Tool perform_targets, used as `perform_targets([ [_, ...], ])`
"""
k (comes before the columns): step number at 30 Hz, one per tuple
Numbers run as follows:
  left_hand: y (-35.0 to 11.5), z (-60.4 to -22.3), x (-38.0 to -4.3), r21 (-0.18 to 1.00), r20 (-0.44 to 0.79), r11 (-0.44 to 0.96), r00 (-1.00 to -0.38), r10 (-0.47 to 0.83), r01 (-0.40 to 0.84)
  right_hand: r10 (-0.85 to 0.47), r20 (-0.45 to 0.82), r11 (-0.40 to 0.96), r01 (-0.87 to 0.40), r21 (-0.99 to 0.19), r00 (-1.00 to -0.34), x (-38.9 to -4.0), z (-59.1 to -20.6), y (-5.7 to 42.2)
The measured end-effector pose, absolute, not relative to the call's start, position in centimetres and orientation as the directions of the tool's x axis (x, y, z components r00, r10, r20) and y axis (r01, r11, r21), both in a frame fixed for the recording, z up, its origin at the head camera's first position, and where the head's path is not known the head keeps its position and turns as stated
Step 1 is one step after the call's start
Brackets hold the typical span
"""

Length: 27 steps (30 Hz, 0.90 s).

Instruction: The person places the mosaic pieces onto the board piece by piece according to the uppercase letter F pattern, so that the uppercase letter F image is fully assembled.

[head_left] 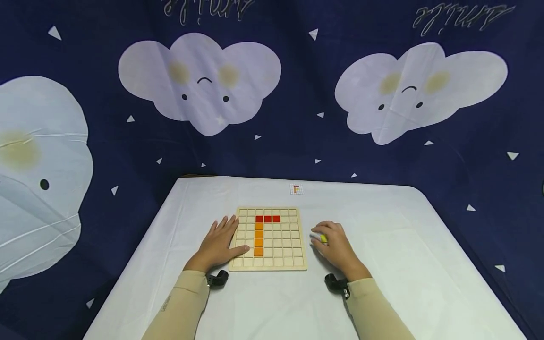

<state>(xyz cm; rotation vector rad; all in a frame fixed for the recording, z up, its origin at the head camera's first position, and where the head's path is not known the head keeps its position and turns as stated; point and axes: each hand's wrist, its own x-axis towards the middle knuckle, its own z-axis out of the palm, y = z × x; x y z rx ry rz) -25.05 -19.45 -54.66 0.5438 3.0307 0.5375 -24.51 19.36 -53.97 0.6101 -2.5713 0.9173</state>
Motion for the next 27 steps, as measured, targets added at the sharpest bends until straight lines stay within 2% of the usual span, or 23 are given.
perform_targets([
  [4, -19.6, -54.5, -25.0, 0.335, 0.05, 0.882, -0.941, 0.335, 0.332, -0.258, 0.432, 0.669, -0.483, -0.565, -0.864, -24.6, -54.4, 21.6],
  [11, -19.5, -54.6, -25.0, 0.34, 0.04, 0.881, -0.941, 0.337, 0.33, -0.26, 0.407, 0.664, -0.468, -0.583, -0.876, -24.5, -54.6, 23.5],
  [27, -19.4, -54.6, -25.0, 0.342, 0.054, 0.877, -0.938, 0.342, 0.339, -0.286, 0.357, 0.66, -0.453, -0.599, -0.889, -24.3, -54.8, 24.4],
])
